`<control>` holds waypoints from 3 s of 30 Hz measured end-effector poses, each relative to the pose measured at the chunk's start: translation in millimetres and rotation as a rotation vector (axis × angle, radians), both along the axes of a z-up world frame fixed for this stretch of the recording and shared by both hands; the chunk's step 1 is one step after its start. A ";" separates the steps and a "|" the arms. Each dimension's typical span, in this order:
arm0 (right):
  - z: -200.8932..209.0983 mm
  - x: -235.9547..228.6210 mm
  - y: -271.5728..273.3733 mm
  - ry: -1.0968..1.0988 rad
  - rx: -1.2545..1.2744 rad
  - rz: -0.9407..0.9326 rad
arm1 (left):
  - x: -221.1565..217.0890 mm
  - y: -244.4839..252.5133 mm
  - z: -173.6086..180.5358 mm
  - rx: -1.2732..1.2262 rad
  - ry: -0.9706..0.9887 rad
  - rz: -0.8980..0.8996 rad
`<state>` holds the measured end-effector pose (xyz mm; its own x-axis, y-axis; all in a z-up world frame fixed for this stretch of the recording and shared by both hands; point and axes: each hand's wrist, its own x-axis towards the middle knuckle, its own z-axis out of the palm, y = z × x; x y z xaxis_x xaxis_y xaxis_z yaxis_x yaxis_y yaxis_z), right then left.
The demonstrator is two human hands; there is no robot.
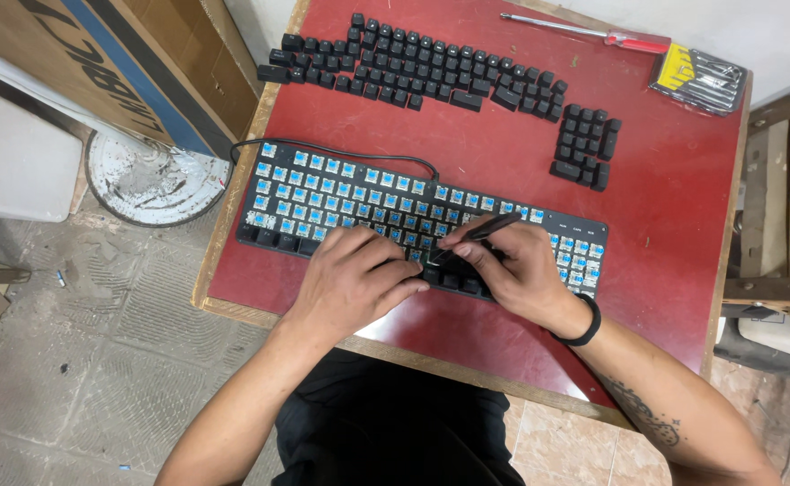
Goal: The person uses a keycap puller to remove keycaps from a mechanical keyboard and places them on the table. They systematically remove keycaps across the keyboard, then press the exposed switches to test them.
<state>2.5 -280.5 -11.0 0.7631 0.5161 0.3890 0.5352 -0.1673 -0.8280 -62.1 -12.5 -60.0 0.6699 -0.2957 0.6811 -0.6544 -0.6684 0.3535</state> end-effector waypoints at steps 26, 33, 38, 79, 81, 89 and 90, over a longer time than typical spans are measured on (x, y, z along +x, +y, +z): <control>-3.0 -11.9 15.4 -0.460 0.183 0.075 | 49.7 9.5 18.3 0.085 -0.255 -0.028; -12.1 -8.6 0.6 -0.371 0.155 0.003 | 54.2 7.7 16.7 0.042 -0.365 0.065; -36.5 3.1 -14.8 -0.202 0.170 -0.047 | 52.1 -2.5 24.9 0.070 -0.457 0.118; -23.8 14.9 -10.8 0.384 -0.020 -0.169 | 57.1 -0.4 19.2 -0.107 -0.301 0.038; -13.7 6.9 -1.7 0.389 0.022 -0.147 | 56.9 1.5 17.3 -0.153 -0.195 -0.002; -16.8 10.2 -1.9 0.261 0.025 -0.062 | 53.6 -19.3 31.0 -0.079 -0.219 0.001; -19.1 11.0 -2.0 0.239 0.034 -0.055 | 52.0 -19.6 36.2 -0.066 -0.233 -0.002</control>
<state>13.5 -282.5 -30.1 0.8622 0.4611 0.2100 0.3140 -0.1610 -0.9357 -10.1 -32.1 -23.9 0.4917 -0.2471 0.8350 -0.7250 -0.6473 0.2353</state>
